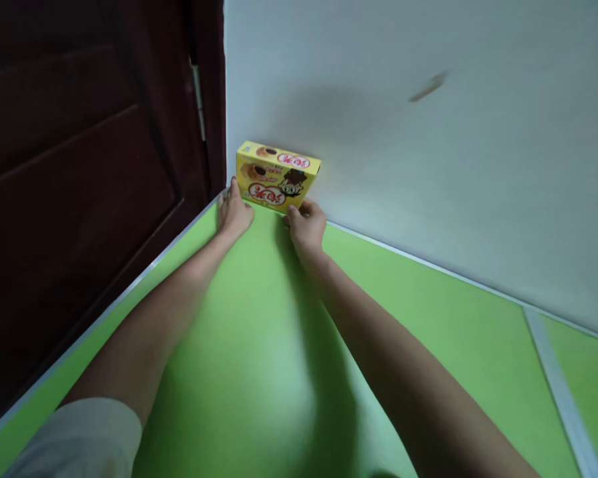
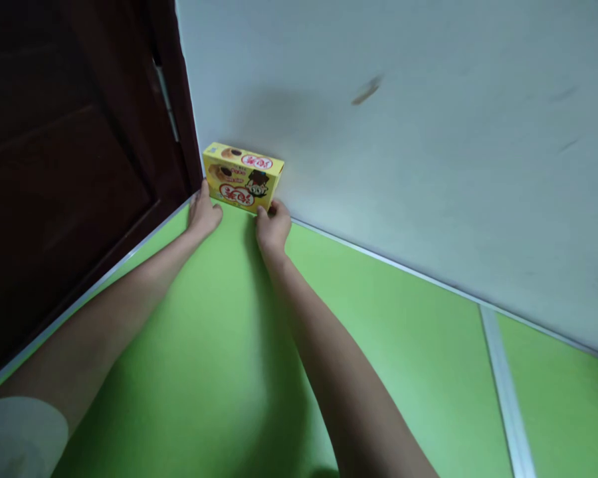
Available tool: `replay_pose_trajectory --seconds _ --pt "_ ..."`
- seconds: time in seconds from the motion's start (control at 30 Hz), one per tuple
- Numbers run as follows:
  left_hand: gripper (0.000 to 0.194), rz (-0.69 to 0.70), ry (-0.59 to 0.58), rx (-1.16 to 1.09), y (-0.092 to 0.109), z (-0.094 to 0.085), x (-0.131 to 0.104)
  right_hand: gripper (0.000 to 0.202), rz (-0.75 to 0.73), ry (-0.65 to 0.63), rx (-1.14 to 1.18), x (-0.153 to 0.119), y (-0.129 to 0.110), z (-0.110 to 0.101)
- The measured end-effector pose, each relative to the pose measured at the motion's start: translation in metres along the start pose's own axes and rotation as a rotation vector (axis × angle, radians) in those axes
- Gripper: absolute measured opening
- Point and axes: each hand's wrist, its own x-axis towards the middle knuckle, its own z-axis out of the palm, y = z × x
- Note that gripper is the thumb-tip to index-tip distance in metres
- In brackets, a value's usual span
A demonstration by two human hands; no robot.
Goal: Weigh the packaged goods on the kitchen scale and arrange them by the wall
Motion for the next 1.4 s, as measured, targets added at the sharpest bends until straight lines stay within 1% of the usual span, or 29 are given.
replay_pose_trajectory --seconds 0.07,0.17,0.27,0.37,0.43,0.5,0.53,0.6,0.7,0.77,0.8,0.83,0.93,0.97,1.0,1.07,1.13,1.23,1.27,1.33,1.4 --pt "0.074 -0.033 -0.025 0.165 0.001 0.004 0.000 0.012 0.035 0.024 -0.003 0.007 0.006 0.001" --pt "0.079 -0.040 -0.068 0.342 0.005 0.007 0.001 0.011 0.099 0.021 -0.006 0.014 0.008 0.000" --pt "0.083 -0.035 -0.107 0.456 0.008 0.008 0.003 0.013 0.160 0.002 -0.020 0.015 0.002 -0.001" --pt "0.082 -0.045 -0.143 0.555 0.011 0.005 -0.001 0.017 0.228 -0.046 -0.051 0.010 -0.008 0.001" --pt "0.081 -0.033 -0.148 0.584 0.016 0.000 -0.011 0.025 0.283 -0.107 -0.079 0.002 -0.019 0.000" --pt "0.077 0.031 -0.155 0.580 0.021 -0.007 -0.029 0.032 0.330 -0.182 -0.110 -0.011 -0.030 -0.007" --pt "0.074 0.083 -0.171 0.573 0.023 -0.011 -0.040 0.034 0.347 -0.222 -0.126 -0.019 -0.036 -0.014" --pt "0.063 0.207 -0.233 0.564 0.026 -0.019 -0.067 0.035 0.367 -0.309 -0.160 -0.042 -0.046 -0.034" --pt "0.047 0.412 -0.364 0.545 0.032 -0.031 -0.116 0.034 0.362 -0.440 -0.207 -0.090 -0.056 -0.077" --pt "0.036 0.556 -0.477 0.515 0.046 -0.040 -0.150 0.022 0.338 -0.498 -0.227 -0.126 -0.063 -0.110" --pt "0.032 0.636 -0.535 0.492 0.058 -0.044 -0.167 0.013 0.323 -0.514 -0.229 -0.145 -0.067 -0.127" --pt "0.029 0.726 -0.586 0.462 0.072 -0.048 -0.183 0.006 0.308 -0.522 -0.225 -0.162 -0.073 -0.144" --pt "0.024 1.008 -0.702 0.358 0.130 -0.060 -0.224 0.012 0.266 -0.517 -0.189 -0.209 -0.097 -0.194" --pt "0.022 1.071 -0.749 0.330 0.151 -0.062 -0.236 0.011 0.257 -0.519 -0.175 -0.222 -0.106 -0.212" --pt "0.022 1.107 -0.812 0.310 0.172 -0.064 -0.248 0.010 0.253 -0.526 -0.162 -0.234 -0.115 -0.231" --pt "0.022 1.133 -0.964 0.273 0.209 -0.063 -0.274 0.008 0.260 -0.550 -0.142 -0.259 -0.130 -0.272" --pt "0.023 1.180 -1.095 0.233 0.237 -0.057 -0.304 0.009 0.267 -0.598 -0.123 -0.286 -0.138 -0.316" --pt "0.022 1.271 -1.247 0.130 0.268 -0.036 -0.357 0.005 0.245 -0.656 -0.134 -0.331 -0.135 -0.381" --pt "0.023 1.271 -1.311 0.093 0.277 -0.027 -0.376 0.008 0.237 -0.668 -0.149 -0.346 -0.132 -0.401" --pt "0.025 1.219 -1.430 0.041 0.293 -0.005 -0.411 0.016 0.219 -0.656 -0.204 -0.371 -0.123 -0.440" --pt "0.026 1.148 -1.480 0.060 0.307 0.023 -0.443 0.018 0.174 -0.593 -0.297 -0.390 -0.114 -0.476"
